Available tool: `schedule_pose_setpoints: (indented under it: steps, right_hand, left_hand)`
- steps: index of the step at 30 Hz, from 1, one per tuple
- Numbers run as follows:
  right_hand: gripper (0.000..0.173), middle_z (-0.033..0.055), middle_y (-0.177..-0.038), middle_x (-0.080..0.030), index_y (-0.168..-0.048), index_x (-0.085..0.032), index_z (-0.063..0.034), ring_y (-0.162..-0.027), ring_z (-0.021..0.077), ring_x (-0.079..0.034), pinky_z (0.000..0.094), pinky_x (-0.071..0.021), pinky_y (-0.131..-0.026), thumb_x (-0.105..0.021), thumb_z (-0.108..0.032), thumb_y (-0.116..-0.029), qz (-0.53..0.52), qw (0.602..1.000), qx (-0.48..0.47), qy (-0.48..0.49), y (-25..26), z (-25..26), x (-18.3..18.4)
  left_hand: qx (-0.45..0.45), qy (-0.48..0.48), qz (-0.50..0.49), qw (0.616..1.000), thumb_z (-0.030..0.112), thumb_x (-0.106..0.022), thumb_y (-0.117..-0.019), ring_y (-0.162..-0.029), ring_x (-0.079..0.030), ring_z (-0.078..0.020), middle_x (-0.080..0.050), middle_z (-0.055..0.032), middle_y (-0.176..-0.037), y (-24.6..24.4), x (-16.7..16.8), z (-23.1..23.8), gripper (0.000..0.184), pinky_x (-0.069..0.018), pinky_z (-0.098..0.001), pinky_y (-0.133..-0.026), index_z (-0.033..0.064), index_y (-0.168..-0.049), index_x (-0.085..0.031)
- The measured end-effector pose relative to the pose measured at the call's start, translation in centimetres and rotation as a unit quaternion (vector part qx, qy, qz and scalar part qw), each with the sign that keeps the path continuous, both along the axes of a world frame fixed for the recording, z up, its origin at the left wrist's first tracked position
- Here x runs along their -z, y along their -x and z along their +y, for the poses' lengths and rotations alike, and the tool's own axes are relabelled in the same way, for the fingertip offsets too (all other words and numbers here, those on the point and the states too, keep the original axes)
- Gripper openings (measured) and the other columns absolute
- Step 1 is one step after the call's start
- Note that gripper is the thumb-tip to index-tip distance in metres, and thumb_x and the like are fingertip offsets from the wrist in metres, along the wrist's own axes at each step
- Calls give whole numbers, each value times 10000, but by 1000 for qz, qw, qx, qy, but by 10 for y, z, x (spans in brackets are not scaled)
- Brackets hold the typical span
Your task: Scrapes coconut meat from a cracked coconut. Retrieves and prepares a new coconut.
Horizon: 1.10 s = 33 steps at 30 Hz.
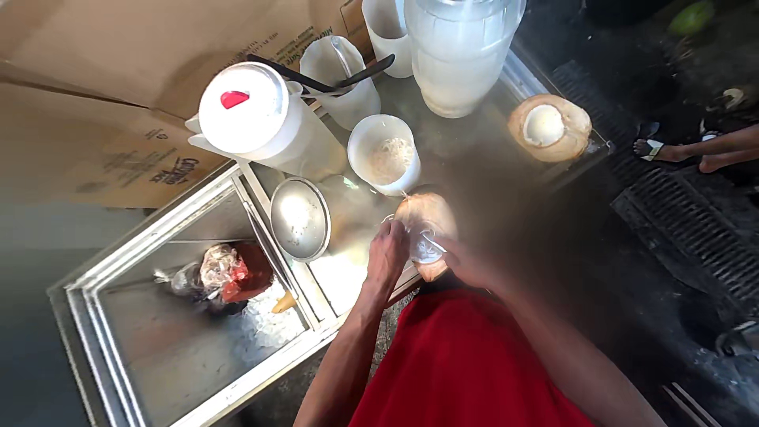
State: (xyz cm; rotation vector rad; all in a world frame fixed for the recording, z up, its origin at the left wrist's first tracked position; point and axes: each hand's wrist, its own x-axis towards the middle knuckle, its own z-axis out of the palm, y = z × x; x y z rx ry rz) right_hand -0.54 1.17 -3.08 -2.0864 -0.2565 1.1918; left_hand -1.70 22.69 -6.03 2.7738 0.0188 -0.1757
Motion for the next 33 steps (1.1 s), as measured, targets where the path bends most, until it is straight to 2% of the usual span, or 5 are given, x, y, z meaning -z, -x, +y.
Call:
schedule_pose_setpoints:
  steps: [13, 17, 21, 26, 33]
  right_hand:
    - [521, 176, -1309, -652, -1621, -347, -215, -1047, 308, -678, 514, -533, -936, -377, -257, -1102, 12, 1000, 10, -27, -3, -8, 9]
    - [521, 170, -1142, -676, -1631, -314, -245, -821, 274, -661, 479, -553, -787, -356, -288, -1114, 24, 999, -14, -18, -7, -10, 9]
    - [520, 180, -1179, -677, -1641, -282, -255, -894, 296, -684, 491, -556, -852, -330, -292, -1125, 24, 999, -28, 17, -10, -10, 0]
    - [524, 76, -817, -585, -1647, -259, -237, -499, 161, -515, 322, -479, -461, -318, -312, -1132, 95, 993, 66, -10, -12, -2, -19]
    - [469, 109, -857, -615, -1569, -407, -194, -528, 176, -561, 342, -508, -492, -334, -297, -1118, 83, 994, 61, 40, -20, 35, -29]
  left_hand:
    - [-63, 247, 330, 909, 180, -643, -930, -652, -656, -190, -683, -83, -786, 81, -14, 88, 178, -581, -428, -654, 24, -989, -704]
    - [18, 69, 513, 855, 347, -642, -988, -1001, -714, -336, -751, -143, -1050, 140, -28, 96, 299, -532, -610, -927, 122, -1144, -761]
    - [-91, 128, 250, 956, 459, -726, -905, -1286, -575, -362, -580, -212, -1404, 112, -52, 48, 667, -477, -543, -1072, 77, -1430, -570]
    - [-190, 295, 42, 935, 553, -941, -560, -1521, -262, -381, -145, -313, -1647, 57, 23, -32, 1487, -330, -471, -1218, -43, -1607, -69]
    - [-193, 313, -35, 929, 396, -858, -694, -1495, -325, -322, -248, -326, -1603, 41, 37, -56, 1314, -304, -392, -1230, -92, -1583, -22]
